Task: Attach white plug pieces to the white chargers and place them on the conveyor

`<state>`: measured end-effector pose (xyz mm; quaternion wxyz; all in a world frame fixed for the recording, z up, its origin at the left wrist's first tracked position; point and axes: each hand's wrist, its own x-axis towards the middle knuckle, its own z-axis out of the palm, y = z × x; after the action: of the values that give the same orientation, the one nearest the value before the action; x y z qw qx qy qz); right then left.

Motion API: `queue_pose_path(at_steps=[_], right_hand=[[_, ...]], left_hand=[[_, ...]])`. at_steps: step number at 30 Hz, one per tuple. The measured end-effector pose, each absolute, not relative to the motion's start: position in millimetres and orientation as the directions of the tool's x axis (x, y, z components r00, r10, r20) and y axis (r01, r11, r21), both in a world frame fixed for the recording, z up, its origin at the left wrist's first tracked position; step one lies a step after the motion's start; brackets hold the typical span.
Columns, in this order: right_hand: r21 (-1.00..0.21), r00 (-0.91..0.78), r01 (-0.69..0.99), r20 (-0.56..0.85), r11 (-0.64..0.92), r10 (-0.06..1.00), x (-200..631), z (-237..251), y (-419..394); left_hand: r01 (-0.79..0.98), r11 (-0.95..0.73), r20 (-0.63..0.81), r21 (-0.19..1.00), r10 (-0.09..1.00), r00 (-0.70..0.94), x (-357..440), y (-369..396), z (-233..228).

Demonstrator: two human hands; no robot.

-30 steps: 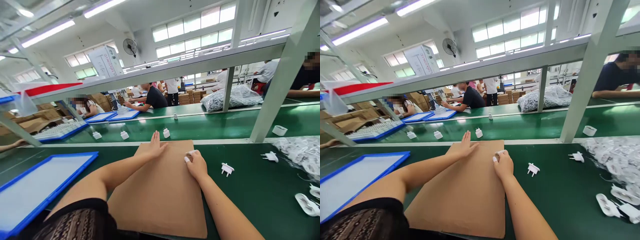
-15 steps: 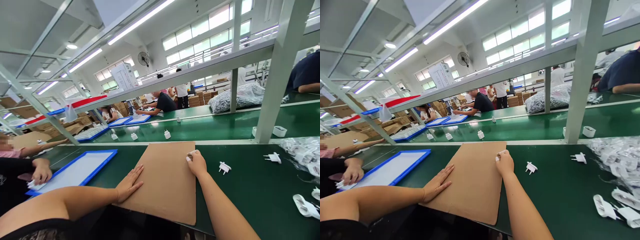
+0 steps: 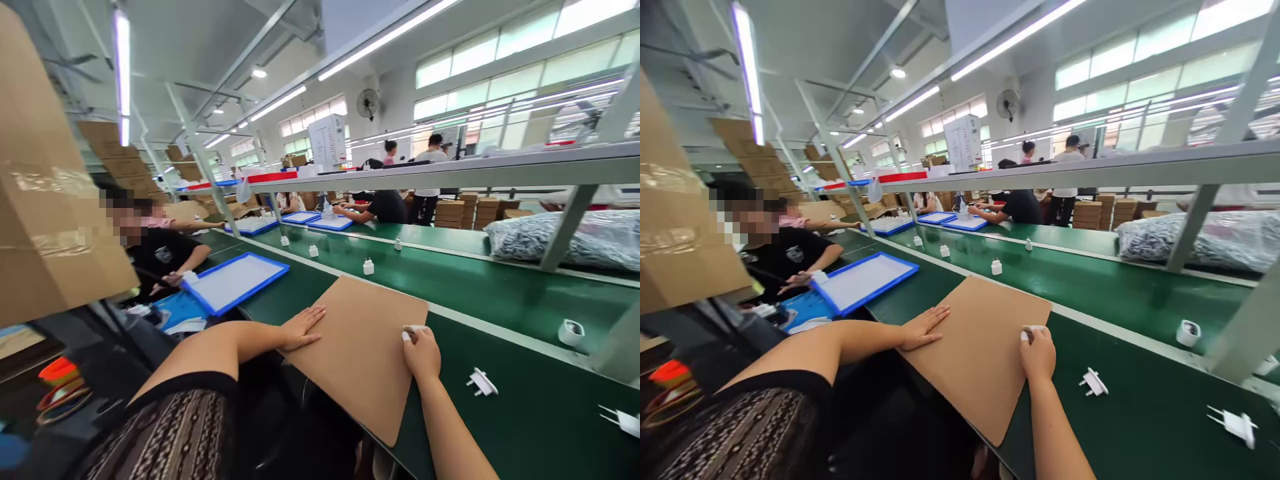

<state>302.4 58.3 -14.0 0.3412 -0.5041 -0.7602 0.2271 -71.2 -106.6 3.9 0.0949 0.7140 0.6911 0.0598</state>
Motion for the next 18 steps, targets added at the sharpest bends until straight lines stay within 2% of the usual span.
queue_pose_path(at_steps=[6, 9, 12, 18], right_hand=[[-0.516, -0.397, 0.725, 0.229, 0.456, 0.889, 295, -8, 54], [-0.523, -0.381, 0.735, 0.209, 0.432, 0.901, 293, -11, 59], [-0.544, -0.345, 0.724, 0.249, 0.425, 0.905, 292, -17, 68], [-0.568, -0.284, 0.719, 0.286, 0.401, 0.915, 299, -22, 82]], left_hand=[[0.957, 0.045, -0.037, 0.288, 0.999, -0.035, -69, -106, 9], [0.948, 0.081, -0.038, 0.307, 0.997, -0.073, -70, -107, 7], [0.943, 0.081, -0.040, 0.322, 0.997, -0.072, -70, -107, 6], [0.959, 0.060, -0.077, 0.279, 0.996, -0.040, -70, -105, 5]])
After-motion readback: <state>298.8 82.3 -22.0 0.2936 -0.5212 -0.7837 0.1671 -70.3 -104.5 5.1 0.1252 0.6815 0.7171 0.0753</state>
